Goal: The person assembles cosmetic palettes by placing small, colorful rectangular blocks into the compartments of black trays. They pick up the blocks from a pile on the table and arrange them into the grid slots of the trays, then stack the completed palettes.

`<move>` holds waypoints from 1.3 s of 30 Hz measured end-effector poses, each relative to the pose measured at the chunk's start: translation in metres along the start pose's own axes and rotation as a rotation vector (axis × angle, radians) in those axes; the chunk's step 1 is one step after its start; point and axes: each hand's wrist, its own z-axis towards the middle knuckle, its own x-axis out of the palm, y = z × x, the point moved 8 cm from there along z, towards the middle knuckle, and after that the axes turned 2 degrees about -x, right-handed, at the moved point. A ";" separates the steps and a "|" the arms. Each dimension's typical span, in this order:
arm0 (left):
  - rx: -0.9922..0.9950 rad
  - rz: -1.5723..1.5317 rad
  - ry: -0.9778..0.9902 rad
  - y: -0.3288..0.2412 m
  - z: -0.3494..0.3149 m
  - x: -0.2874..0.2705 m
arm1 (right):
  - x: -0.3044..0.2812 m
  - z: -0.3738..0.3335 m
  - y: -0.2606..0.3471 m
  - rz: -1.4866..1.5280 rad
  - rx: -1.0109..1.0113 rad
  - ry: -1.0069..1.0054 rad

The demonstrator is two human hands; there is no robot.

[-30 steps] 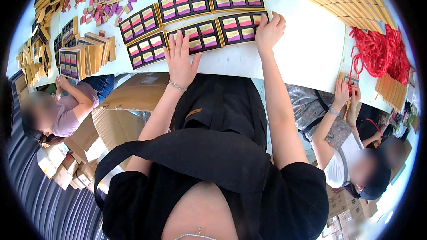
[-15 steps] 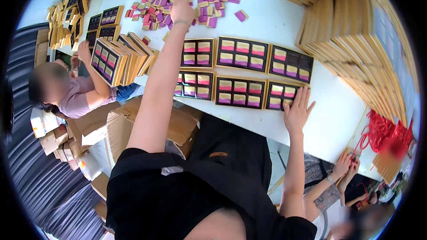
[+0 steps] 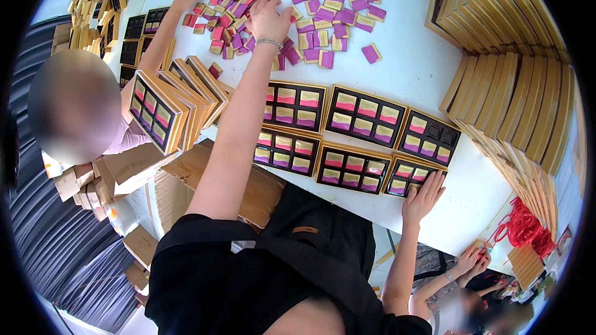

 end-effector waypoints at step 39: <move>-0.036 0.073 0.052 -0.001 -0.020 0.020 | -0.033 0.003 0.006 0.130 0.038 -0.157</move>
